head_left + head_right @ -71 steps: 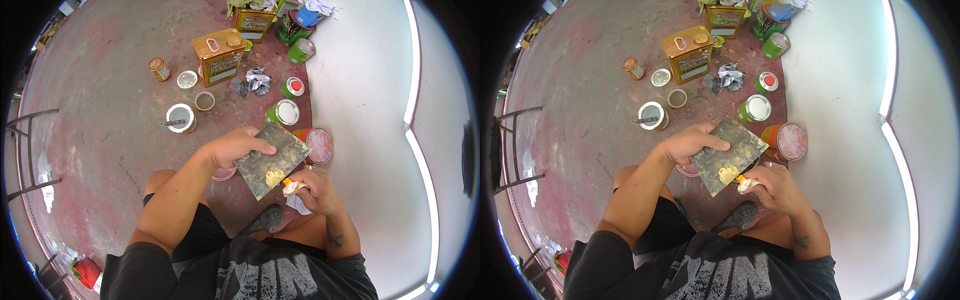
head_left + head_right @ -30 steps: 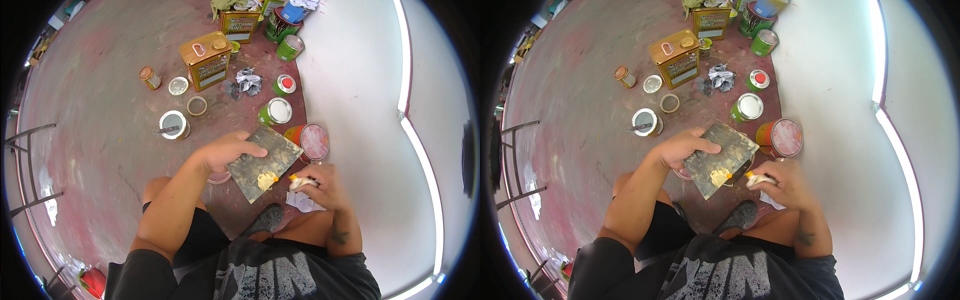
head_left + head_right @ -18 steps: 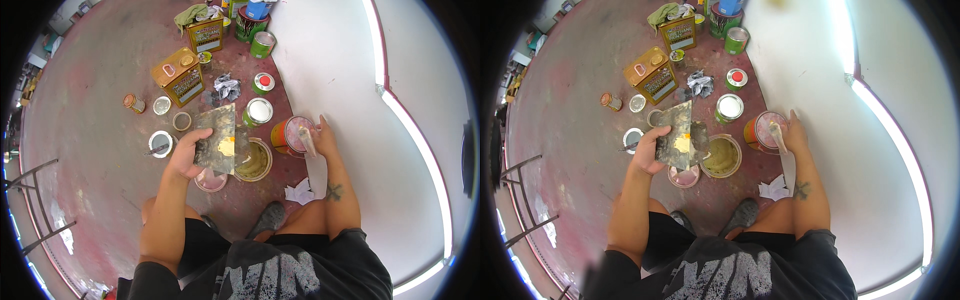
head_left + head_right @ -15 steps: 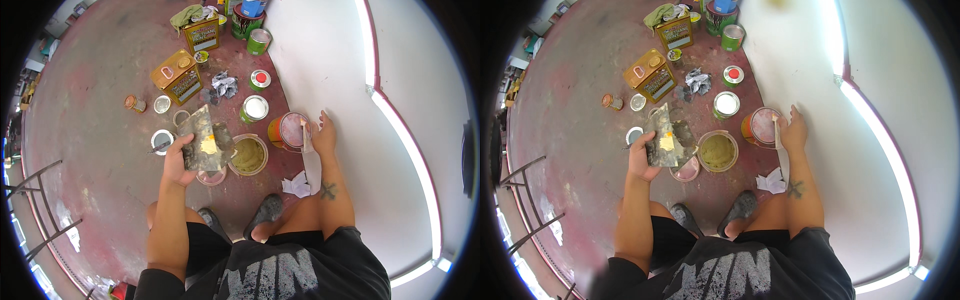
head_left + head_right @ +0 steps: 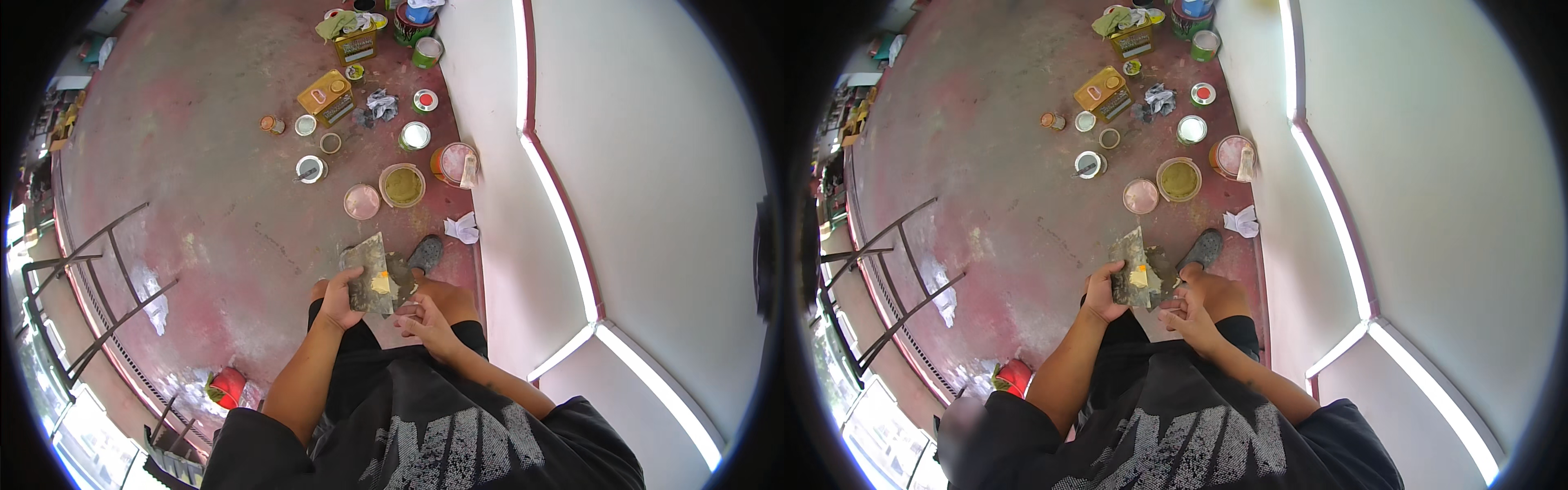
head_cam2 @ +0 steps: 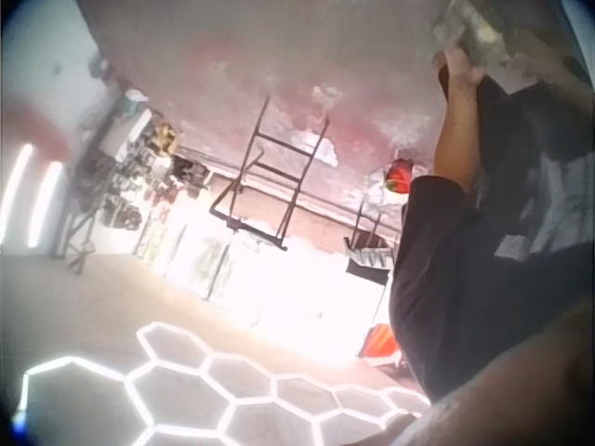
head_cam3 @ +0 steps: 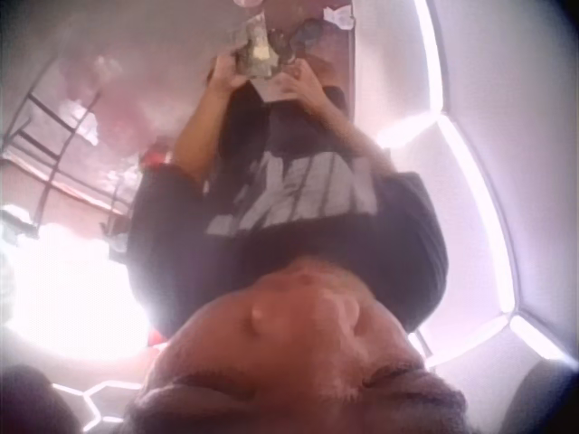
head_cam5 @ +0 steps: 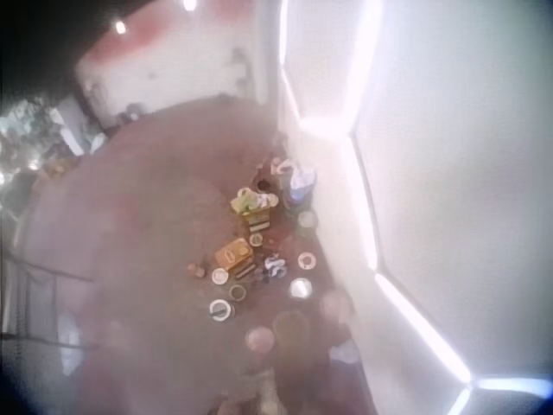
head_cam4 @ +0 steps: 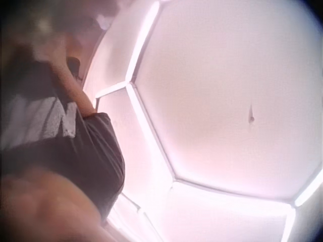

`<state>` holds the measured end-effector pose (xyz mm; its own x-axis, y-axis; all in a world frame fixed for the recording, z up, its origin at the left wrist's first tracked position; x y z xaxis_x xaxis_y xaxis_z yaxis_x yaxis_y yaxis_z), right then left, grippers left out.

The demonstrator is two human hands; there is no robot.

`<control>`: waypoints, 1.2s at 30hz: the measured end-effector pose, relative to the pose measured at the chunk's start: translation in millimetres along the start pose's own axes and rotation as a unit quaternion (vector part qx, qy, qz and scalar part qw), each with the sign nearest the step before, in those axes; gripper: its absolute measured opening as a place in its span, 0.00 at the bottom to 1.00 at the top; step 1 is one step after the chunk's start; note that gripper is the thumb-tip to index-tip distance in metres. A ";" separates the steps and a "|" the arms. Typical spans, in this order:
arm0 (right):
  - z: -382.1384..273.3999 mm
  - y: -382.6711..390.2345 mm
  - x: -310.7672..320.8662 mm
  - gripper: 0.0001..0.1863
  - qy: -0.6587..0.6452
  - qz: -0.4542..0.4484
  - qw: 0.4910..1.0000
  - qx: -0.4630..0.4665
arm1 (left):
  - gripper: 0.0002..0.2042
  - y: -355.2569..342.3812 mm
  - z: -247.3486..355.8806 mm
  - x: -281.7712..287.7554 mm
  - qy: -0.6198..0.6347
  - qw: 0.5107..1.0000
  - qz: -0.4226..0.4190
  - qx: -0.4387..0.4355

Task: The person mixes yellow body filler on a metal plate using a putty knife, then applies the filler to a white car bumper mounted on a stand. The person spreads the filler over a specific area of the bumper surface.

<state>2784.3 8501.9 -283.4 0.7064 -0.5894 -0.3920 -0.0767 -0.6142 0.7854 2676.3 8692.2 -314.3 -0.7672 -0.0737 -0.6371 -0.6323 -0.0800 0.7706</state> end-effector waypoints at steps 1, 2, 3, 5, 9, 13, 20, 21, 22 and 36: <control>-10.9 15.6 -4.9 0.39 -0.012 0.017 1.000 -0.002 | 0.21 16.6 -4.6 -12.7 -0.009 1.000 -0.011 0.015; -19.9 33.1 -13.3 0.29 -0.027 0.045 0.999 0.011 | 0.21 33.9 -9.0 -24.5 -0.020 0.999 -0.023 0.030; -17.7 48.6 -20.4 0.26 -0.023 0.059 0.998 0.029 | 0.21 49.8 -11.7 -36.5 -0.036 0.997 -0.044 0.044; -13.2 60.6 -25.2 0.20 -0.016 0.087 0.994 0.065 | 0.22 68.7 -15.2 -55.8 -0.039 0.995 -0.057 0.068; -10.4 119.2 -44.0 0.15 -0.044 0.207 0.961 0.179 | 0.22 112.3 -14.2 -72.9 -0.087 0.971 -0.150 0.166; 26.2 210.3 -54.8 0.18 -0.097 0.374 0.896 0.218 | 0.21 162.2 16.2 -62.9 -0.202 0.952 -0.135 0.189; 107.0 293.1 -101.3 0.23 -0.186 0.446 0.832 0.273 | 0.24 213.3 70.9 -7.6 -0.213 0.951 -0.133 0.178; 115.8 295.2 -108.5 0.22 -0.220 0.423 0.835 0.276 | 0.24 218.1 71.4 -6.4 -0.223 0.952 -0.119 0.170; 120.4 296.7 -120.2 0.20 -0.256 0.402 0.831 0.286 | 0.24 225.3 70.7 -13.3 -0.238 0.951 -0.111 0.166; 141.1 447.8 -235.6 0.34 -0.317 0.404 0.696 0.501 | 0.17 328.9 -120.4 -157.4 -0.623 0.696 -0.266 0.238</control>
<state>2484.3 8291.7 93.1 -0.2813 -0.8730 -0.3984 -0.9460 0.1826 0.2679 2602.1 8557.8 37.6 0.2785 0.7830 -0.5562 -0.5996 0.5941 0.5362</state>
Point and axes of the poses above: each hand's wrist, its own y-axis away from the middle knuckle, its own x-axis out of the back of the hand, z = x × y, the point moved 3 cm from there along -y, towards the middle knuckle
